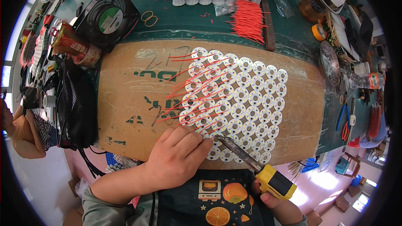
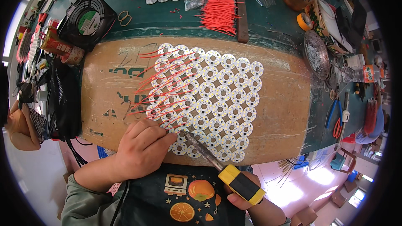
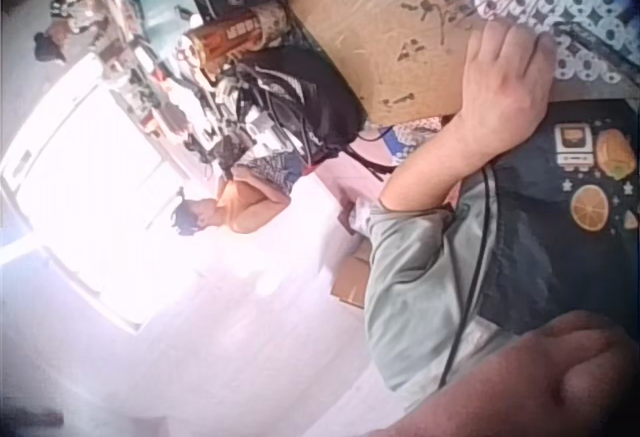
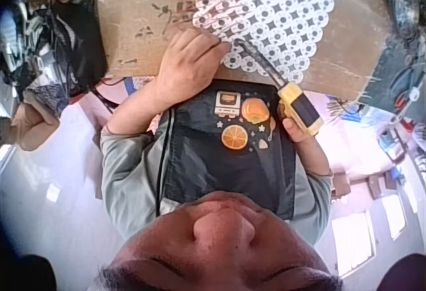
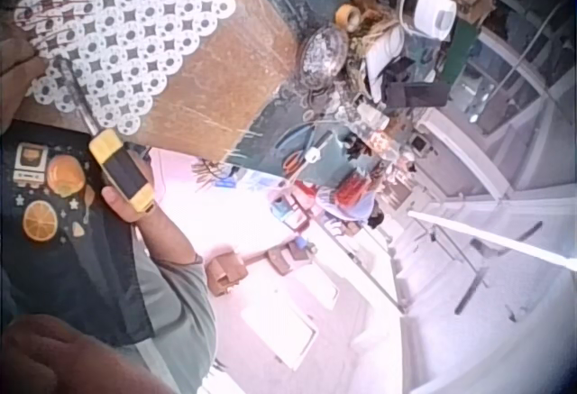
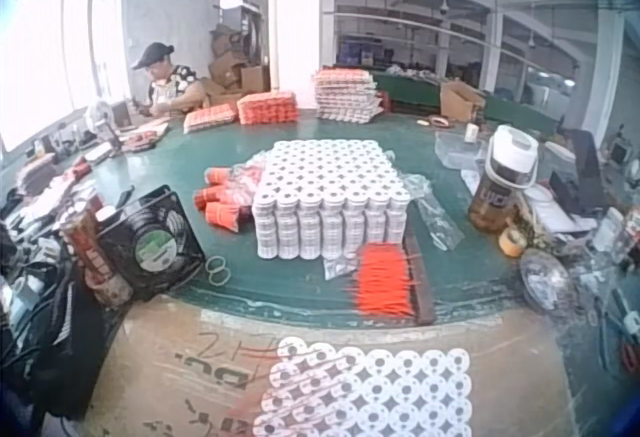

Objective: The person attaches red wires to circular LED circuit boards by soldering them with a soldering iron.

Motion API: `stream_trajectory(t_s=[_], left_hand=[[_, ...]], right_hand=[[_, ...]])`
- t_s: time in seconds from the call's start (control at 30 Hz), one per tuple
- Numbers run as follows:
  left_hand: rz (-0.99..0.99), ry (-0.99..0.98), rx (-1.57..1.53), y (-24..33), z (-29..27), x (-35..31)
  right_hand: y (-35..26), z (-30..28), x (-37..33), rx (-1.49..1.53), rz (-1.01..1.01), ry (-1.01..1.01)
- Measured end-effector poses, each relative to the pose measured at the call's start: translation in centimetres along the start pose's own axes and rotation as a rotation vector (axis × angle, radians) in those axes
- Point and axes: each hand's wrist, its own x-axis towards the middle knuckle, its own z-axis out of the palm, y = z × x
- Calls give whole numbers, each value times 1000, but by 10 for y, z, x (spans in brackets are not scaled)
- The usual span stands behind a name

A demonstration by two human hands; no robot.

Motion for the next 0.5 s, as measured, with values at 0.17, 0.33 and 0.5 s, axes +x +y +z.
stream_trajectory(t_s=[0.17,0.33,0.5], left_hand=[[0,3,-5,0,1,-1],[0,4,-10,0,2,-1],[-3,-4,-9,0,1,-1]], right_hand=[[8,-9,-2,-28,0,-69],[5,-4,2,-38,2,-73],[11,-7,7,-119,-167,-95]])
